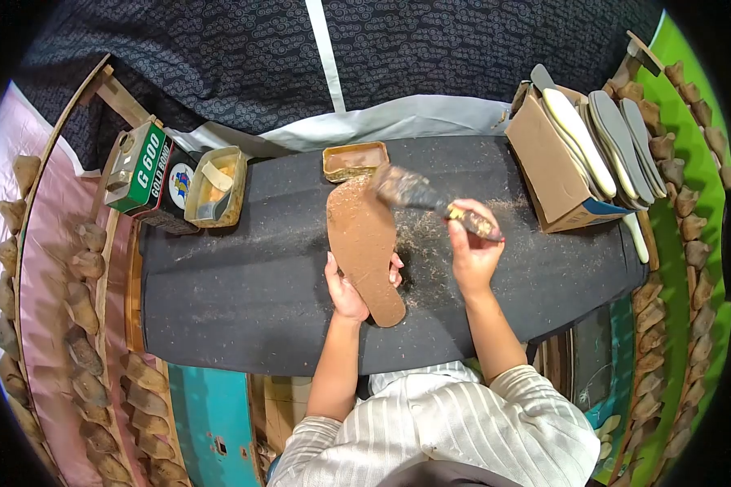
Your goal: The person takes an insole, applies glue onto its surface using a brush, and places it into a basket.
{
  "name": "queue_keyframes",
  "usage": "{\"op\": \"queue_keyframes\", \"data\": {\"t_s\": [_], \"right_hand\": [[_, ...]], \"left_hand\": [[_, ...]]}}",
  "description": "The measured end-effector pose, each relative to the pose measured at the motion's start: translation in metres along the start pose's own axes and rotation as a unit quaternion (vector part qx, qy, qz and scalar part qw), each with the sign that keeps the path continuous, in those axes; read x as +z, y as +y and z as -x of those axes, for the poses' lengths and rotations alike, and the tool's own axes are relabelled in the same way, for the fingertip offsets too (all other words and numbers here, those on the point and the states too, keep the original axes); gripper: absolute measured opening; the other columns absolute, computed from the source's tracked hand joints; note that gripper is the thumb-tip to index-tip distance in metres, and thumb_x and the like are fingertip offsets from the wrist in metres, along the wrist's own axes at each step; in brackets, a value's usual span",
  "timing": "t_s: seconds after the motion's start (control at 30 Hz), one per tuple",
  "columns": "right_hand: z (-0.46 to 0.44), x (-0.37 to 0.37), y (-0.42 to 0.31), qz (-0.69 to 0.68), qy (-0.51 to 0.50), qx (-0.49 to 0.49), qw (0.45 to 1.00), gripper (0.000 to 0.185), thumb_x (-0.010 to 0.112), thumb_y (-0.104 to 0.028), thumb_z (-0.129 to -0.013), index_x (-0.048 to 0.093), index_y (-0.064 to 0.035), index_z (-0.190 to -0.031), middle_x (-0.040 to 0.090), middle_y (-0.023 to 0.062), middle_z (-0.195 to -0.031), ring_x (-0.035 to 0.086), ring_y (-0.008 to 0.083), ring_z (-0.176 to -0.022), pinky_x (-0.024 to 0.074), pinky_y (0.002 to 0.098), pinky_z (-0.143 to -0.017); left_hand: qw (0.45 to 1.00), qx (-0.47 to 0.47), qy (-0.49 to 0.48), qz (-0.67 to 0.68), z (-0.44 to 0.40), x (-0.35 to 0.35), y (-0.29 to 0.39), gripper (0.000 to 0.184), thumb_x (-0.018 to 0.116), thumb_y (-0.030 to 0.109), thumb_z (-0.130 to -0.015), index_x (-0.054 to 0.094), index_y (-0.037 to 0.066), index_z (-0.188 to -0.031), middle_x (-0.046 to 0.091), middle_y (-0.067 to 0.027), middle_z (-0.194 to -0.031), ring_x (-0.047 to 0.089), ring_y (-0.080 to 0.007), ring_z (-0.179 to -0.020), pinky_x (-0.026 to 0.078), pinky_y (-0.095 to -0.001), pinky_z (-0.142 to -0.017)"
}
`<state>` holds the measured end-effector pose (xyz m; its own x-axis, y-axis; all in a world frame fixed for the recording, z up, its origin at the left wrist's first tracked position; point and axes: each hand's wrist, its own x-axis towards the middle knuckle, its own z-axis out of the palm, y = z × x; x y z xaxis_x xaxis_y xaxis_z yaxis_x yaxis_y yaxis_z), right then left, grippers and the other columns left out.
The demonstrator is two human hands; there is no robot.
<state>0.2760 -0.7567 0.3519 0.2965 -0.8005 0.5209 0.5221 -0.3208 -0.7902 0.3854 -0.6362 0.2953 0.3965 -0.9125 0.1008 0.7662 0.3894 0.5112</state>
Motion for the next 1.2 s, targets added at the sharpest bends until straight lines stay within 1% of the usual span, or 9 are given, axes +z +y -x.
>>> {"op": "queue_keyframes", "data": {"t_s": [0.17, 0.2, 0.3, 0.43, 0.6, 0.7, 0.8, 1.0, 1.2], "right_hand": [[0.000, 0.000, -0.012, 0.142, -0.197, -0.056, 0.968, 0.026, 0.068, -0.006, -0.072, 0.060, -0.0002, -0.096, 0.061, 0.0078, -0.095, 0.058, 0.0138, -0.087, 0.0450, 0.0259, -0.077], [0.000, 0.000, -0.009, 0.142, -0.197, -0.056, 0.968, 0.026, 0.068, -0.006, -0.072, 0.060, -0.0002, -0.096, 0.061, 0.0078, -0.095, 0.058, 0.0138, -0.087, 0.0450, 0.0259, -0.077], [-0.002, -0.002, 0.001, 0.033, -0.072, 0.052, 0.995, 0.025, 0.065, 0.000, -0.073, 0.059, 0.0005, -0.097, 0.060, 0.0061, -0.096, 0.056, 0.0113, -0.086, 0.0441, 0.0243, -0.077], [-0.005, -0.005, 0.005, 0.044, -0.021, 0.013, 0.999, 0.023, 0.065, -0.003, -0.073, 0.059, 0.0017, -0.096, 0.060, 0.0076, -0.094, 0.056, 0.0122, -0.085, 0.0442, 0.0253, -0.076], [-0.009, -0.001, -0.005, 0.148, -0.154, -0.070, 0.974, 0.021, 0.067, -0.007, -0.072, 0.061, 0.0002, -0.091, 0.062, 0.0059, -0.089, 0.057, 0.0132, -0.082, 0.0450, 0.0263, -0.075], [-0.011, -0.002, 0.001, 0.041, -0.051, 0.043, 0.997, 0.024, 0.066, -0.002, -0.073, 0.060, 0.0000, -0.096, 0.060, 0.0063, -0.095, 0.056, 0.0124, -0.087, 0.0442, 0.0252, -0.078], [-0.016, -0.005, 0.003, 0.053, -0.001, -0.022, 0.998, 0.023, 0.066, -0.002, -0.073, 0.060, 0.0004, -0.095, 0.060, 0.0076, -0.094, 0.056, 0.0132, -0.086, 0.0444, 0.0258, -0.076], [-0.022, 0.004, -0.011, 0.186, -0.126, -0.187, 0.956, 0.026, 0.074, -0.008, -0.066, 0.062, -0.0018, -0.089, 0.063, 0.0109, -0.087, 0.060, 0.0220, -0.079, 0.0475, 0.0302, -0.071], [-0.014, -0.001, -0.015, 0.207, -0.165, -0.154, 0.952, 0.024, 0.071, -0.007, -0.066, 0.061, -0.0012, -0.087, 0.063, 0.0101, -0.082, 0.060, 0.0215, -0.074, 0.0479, 0.0303, -0.067]], "left_hand": [[1.000, -0.009, 0.016, -0.025, 0.002, 0.001, -0.002, 0.080, 0.016, 0.067, -0.081, 0.044, 0.000, -0.116, 0.055, -0.0192, -0.090, 0.051, -0.0213, -0.069, 0.042, -0.0345, -0.063], [1.000, -0.016, 0.006, -0.005, 0.002, 0.001, -0.001, 0.080, 0.017, 0.066, -0.081, 0.044, 0.000, -0.116, 0.055, -0.0191, -0.090, 0.051, -0.0212, -0.069, 0.042, -0.0345, -0.063], [1.000, -0.017, -0.004, 0.009, 0.001, -0.001, -0.001, 0.079, 0.016, 0.066, -0.081, 0.044, 0.000, -0.116, 0.055, -0.0189, -0.090, 0.051, -0.0209, -0.070, 0.042, -0.0345, -0.064], [1.000, -0.006, -0.005, -0.008, 0.001, 0.001, 0.000, 0.080, 0.016, 0.066, -0.081, 0.045, 0.000, -0.114, 0.055, -0.0188, -0.090, 0.051, -0.0204, -0.069, 0.042, -0.0345, -0.063], [1.000, -0.003, 0.004, 0.012, 0.001, 0.003, 0.001, 0.079, 0.016, 0.065, -0.082, 0.045, -0.001, -0.113, 0.055, -0.0190, -0.090, 0.051, -0.0207, -0.069, 0.042, -0.0349, -0.063], [1.000, 0.001, 0.001, 0.024, 0.001, 0.000, 0.002, 0.079, 0.016, 0.065, -0.082, 0.045, -0.001, -0.113, 0.055, -0.0193, -0.090, 0.051, -0.0211, -0.070, 0.042, -0.0350, -0.063], [1.000, 0.011, -0.009, 0.021, 0.001, -0.002, 0.002, 0.078, 0.016, 0.065, -0.082, 0.044, -0.001, -0.114, 0.055, -0.0195, -0.091, 0.051, -0.0214, -0.070, 0.042, -0.0350, -0.063], [1.000, 0.015, -0.001, -0.004, 0.002, -0.001, -0.001, 0.077, 0.016, 0.064, -0.083, 0.042, 0.000, -0.116, 0.055, -0.0196, -0.090, 0.052, -0.0214, -0.071, 0.043, -0.0349, -0.064], [0.999, 0.045, 0.003, -0.006, 0.002, -0.002, 0.000, 0.073, 0.017, 0.062, -0.084, 0.041, 0.002, -0.117, 0.055, -0.0202, -0.092, 0.052, -0.0219, -0.072, 0.043, -0.0341, -0.065]]}}
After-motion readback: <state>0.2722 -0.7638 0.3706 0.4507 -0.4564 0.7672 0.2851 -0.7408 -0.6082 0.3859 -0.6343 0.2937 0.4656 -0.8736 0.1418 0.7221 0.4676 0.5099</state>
